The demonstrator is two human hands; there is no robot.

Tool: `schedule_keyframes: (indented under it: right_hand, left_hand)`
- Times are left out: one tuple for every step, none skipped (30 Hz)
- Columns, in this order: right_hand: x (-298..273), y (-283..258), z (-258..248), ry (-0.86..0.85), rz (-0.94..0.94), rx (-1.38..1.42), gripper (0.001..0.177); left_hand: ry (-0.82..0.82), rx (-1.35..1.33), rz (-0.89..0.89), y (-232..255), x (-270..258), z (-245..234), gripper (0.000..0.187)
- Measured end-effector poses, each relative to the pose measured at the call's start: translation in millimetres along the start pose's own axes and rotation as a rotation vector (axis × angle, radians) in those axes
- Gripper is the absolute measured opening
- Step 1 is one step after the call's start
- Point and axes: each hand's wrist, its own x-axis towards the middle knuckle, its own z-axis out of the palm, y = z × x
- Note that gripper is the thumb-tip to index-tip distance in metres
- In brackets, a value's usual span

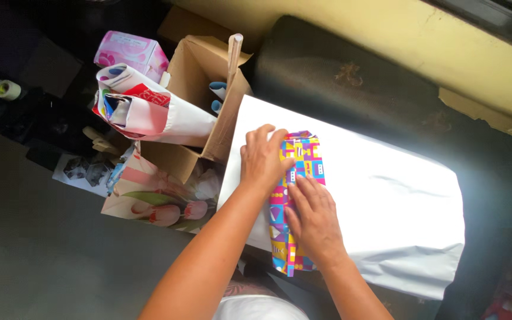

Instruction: The person wraps a rectangular item with colorful patterned paper on a table. They fold the paper edges, smooth the surface, and use tape to secure the folds. The person uses scissors to cut the tape and continues folding the ends of the package.

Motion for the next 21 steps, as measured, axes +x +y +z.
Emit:
schedule_keyframes:
  right_hand:
    - [0.4,0.9,-0.1,-0.003,-0.004,0.001,0.049]
    - [0.1,2.1,-1.2,-0.010,-0.009,0.001,0.049]
    - [-0.2,2.9,-2.0,-0.014,-0.008,0.006,0.050]
    - [-0.8,3.0,-2.3,-0.018,-0.007,0.013,0.050]
    - [-1.5,2.6,-2.2,-0.022,-0.007,0.019,0.050]
    - [-0.9,2.4,-1.7,-0.020,-0.005,0.021,0.050]
    - [-0.9,1.6,-1.0,-0.018,-0.003,0.024,0.050]
    - [-0.8,1.5,-1.2,-0.016,-0.001,0.023,0.050]
    - [-0.8,1.2,-1.2,-0.017,-0.001,0.025,0.050]
    - [-0.2,1.5,-0.9,-0.016,-0.003,0.026,0.050]
    - [-0.1,2.0,-1.5,-0.015,-0.004,0.028,0.050]
    - [1.3,2.1,-2.3,-0.021,-0.006,0.031,0.050]
    - [2.8,2.4,-3.2,-0.026,-0.008,0.035,0.051]
    - [1.6,1.7,-3.3,-0.038,-0.005,0.044,0.051]
    - [1.9,1.7,-2.0,-0.033,-0.009,0.038,0.051]
    - [0.3,1.6,-0.7,-0.032,-0.010,0.033,0.051]
    - [-1.3,2.0,0.6,-0.031,-0.011,0.028,0.052]
    - [-2.0,2.8,1.7,-0.027,-0.011,0.029,0.051]
    - [-2.5,3.8,2.5,-0.023,-0.010,0.030,0.051]
    - [-2.6,3.8,4.0,-0.017,-0.009,0.034,0.051]
    - [-2.9,4.2,4.5,-0.027,-0.005,0.034,0.052]
  left_hand:
    - [0.085,0.011,0.116,-4.1,-0.9,3.4,0.071]
    - [0.169,0.020,0.230,-7.8,-0.7,7.5,0.076]
    - [0.121,-0.035,0.221,-11.8,2.4,10.9,0.077]
    - [0.073,-0.089,0.212,-15.8,7.0,13.1,0.079]
    - [0.026,-0.142,0.203,-19.0,10.9,14.5,0.080]
    - [-0.032,-0.124,0.164,-20.9,15.9,14.8,0.081]
    - [-0.090,-0.105,0.126,-22.1,20.2,14.1,0.082]
    - [-0.147,-0.089,0.089,-21.5,23.6,13.2,0.082]
    - [-0.151,-0.079,0.092,-20.3,25.3,11.7,0.078]
    - [-0.153,-0.069,0.097,-18.7,26.5,10.3,0.074]
    - [-0.155,-0.058,0.102,-16.8,26.9,8.8,0.070]
    - [-0.151,-0.055,0.116,-15.3,26.5,6.0,0.063]
    - [-0.148,-0.051,0.130,-13.9,24.8,3.7,0.056]
    - [-0.151,-0.046,0.137,-13.3,21.6,2.4,0.049]
    - [-0.145,-0.034,0.130,-12.8,21.5,1.6,0.047]
    - [-0.142,-0.023,0.121,-12.4,19.8,2.0,0.045]
    - [-0.139,-0.013,0.111,-12.1,18.6,2.5,0.043]
    - [-0.136,-0.007,0.103,-11.6,18.5,2.7,0.042]
    - [-0.132,0.000,0.096,-10.2,19.1,3.3,0.041]
    - [-0.129,0.009,0.088,-9.2,19.4,3.2,0.041]
    - [-0.140,0.013,0.077,-8.3,19.0,2.8,0.041]
